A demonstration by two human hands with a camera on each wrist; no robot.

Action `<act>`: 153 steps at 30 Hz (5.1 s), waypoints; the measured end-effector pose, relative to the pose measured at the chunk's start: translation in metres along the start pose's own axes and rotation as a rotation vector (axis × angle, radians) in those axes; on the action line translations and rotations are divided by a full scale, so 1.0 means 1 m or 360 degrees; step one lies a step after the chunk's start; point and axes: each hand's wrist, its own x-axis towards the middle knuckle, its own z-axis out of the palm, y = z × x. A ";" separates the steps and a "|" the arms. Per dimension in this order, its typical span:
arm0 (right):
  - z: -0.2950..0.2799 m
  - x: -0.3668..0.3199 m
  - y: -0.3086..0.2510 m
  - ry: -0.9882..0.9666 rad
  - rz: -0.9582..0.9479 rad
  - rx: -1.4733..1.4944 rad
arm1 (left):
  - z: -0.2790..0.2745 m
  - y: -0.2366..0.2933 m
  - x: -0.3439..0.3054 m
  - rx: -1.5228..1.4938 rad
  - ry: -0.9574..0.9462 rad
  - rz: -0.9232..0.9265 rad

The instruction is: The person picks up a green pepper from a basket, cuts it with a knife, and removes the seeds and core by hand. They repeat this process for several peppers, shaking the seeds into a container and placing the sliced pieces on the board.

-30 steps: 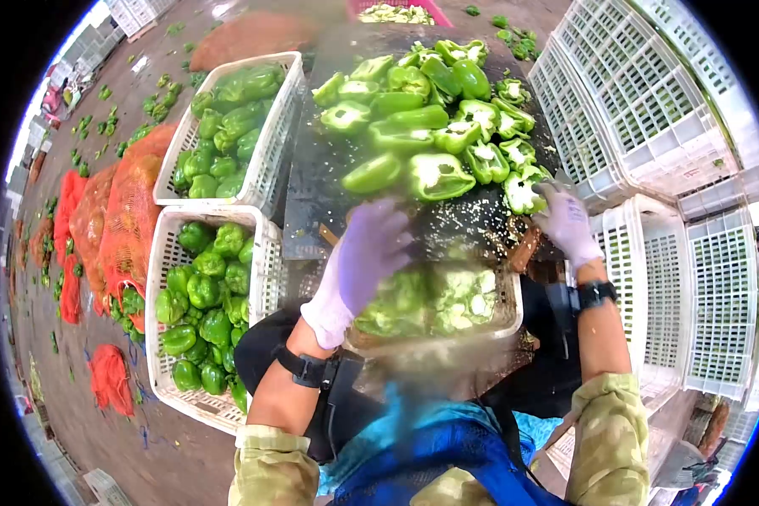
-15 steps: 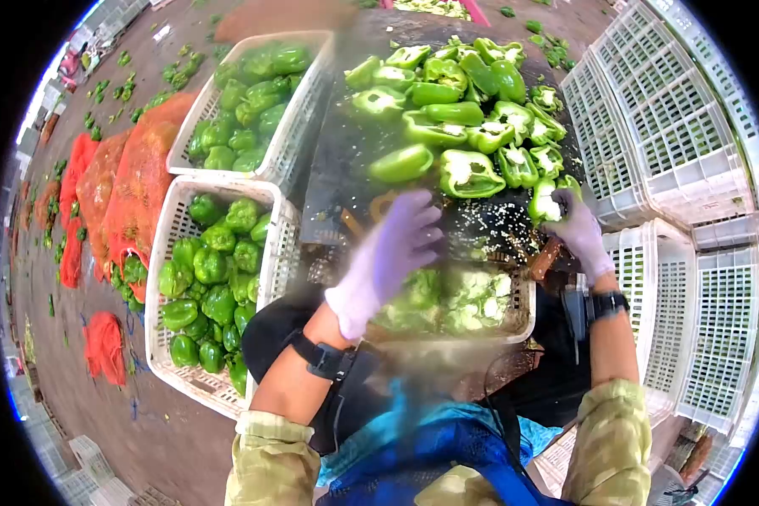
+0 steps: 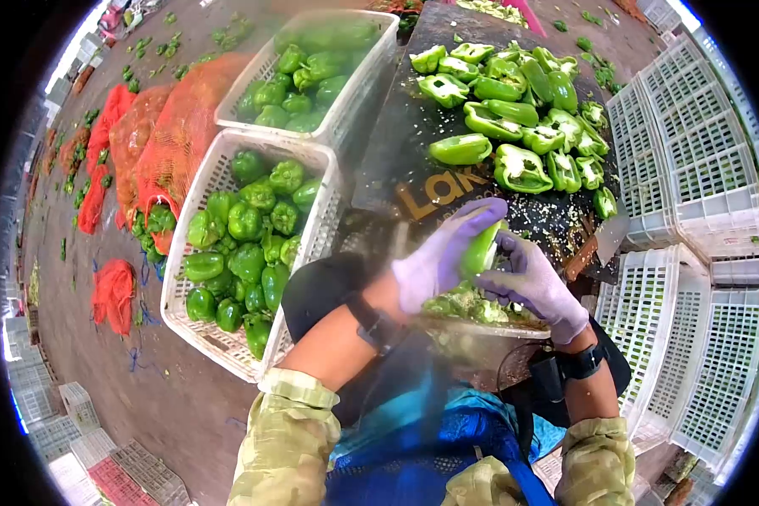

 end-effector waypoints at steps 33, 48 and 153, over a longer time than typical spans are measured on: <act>0.012 0.027 0.026 0.0707 -0.0283 -0.1072 | 0.014 0.027 -0.012 0.0160 0.0114 0.0334; -0.013 -0.022 0.023 -0.0079 -0.0658 0.1361 | -0.007 0.046 -0.002 -0.0246 0.0076 0.0153; 0.010 -0.013 -0.015 0.0727 -0.0334 0.0179 | -0.003 0.018 0.000 0.0018 -0.0291 0.0617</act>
